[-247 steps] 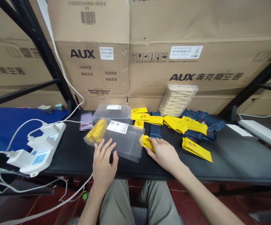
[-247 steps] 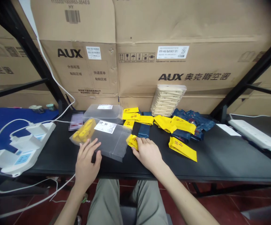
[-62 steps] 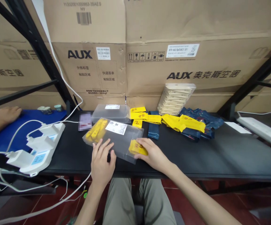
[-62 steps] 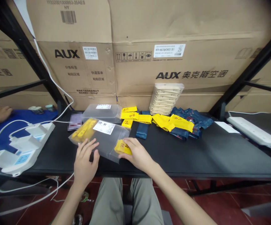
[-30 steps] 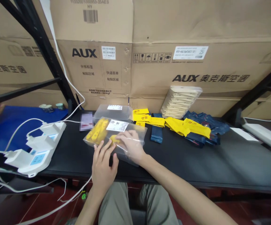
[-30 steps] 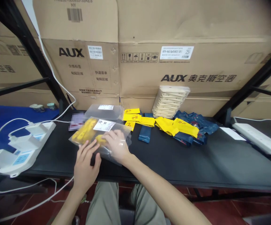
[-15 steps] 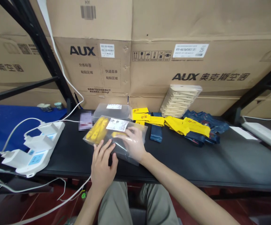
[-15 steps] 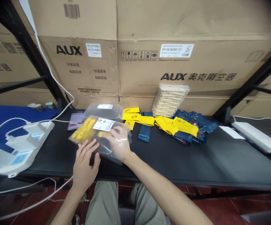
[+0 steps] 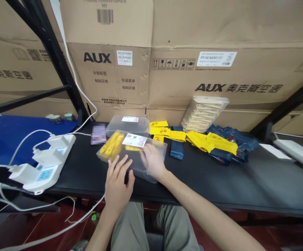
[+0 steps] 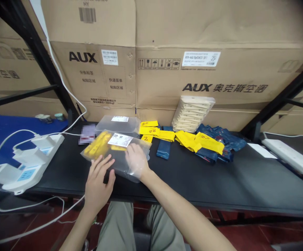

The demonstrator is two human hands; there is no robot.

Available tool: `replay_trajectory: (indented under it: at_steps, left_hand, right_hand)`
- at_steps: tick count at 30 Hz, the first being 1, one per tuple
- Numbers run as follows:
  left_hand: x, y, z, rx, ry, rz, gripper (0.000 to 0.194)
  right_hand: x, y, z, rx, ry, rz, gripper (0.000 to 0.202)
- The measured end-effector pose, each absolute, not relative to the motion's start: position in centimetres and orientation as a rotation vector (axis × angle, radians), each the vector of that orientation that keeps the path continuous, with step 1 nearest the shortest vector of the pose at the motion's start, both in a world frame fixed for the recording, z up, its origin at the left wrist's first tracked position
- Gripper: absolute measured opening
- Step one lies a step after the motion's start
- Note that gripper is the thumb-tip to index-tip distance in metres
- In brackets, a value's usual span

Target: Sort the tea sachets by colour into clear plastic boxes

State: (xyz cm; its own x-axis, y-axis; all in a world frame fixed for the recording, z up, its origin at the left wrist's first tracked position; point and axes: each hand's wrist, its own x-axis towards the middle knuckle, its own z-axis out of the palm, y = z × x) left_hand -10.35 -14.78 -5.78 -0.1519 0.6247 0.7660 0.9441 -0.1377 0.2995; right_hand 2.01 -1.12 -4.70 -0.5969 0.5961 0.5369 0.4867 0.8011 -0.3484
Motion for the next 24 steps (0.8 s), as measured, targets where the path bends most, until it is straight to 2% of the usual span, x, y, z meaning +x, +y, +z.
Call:
replay_trajectory:
  at_steps: [5, 7, 12, 17, 21, 24]
  left_hand:
    - [-10.4, -14.8, -5.8, -1.761, -1.769, -1.193, 0.034]
    - [-10.4, -14.8, -5.9, -1.761, -1.767, -1.193, 0.034]
    - [-10.4, -14.7, -5.9, -1.755, -1.765, -1.180, 0.036]
    - [-10.4, -14.7, -5.9, -1.752, -1.773, -1.164, 0.038]
    - [-10.3, -14.7, -5.9, -1.764, -1.781, -1.147, 0.038]
    - [-10.3, -14.7, -5.8, -1.767, -1.769, -1.142, 0.037]
  right_hand:
    - [2.9, -0.2, -4.8, -0.874, -2.190, 0.542, 0.033]
    - [3.2, 0.1, -4.8, -0.891, -2.137, 0.666, 0.029]
    - [2.7, 0.9, -4.9, -0.857, -2.117, 0.784, 0.025]
    - [1.2, 1.0, -4.4, -0.808, -2.199, 0.644, 0.031]
    - [-0.1, -0.1, -3.9, -1.069, -2.232, 0.347, 0.044]
    - [-0.7, -0.6, -3.7, -1.222, -2.204, 0.312, 0.050]
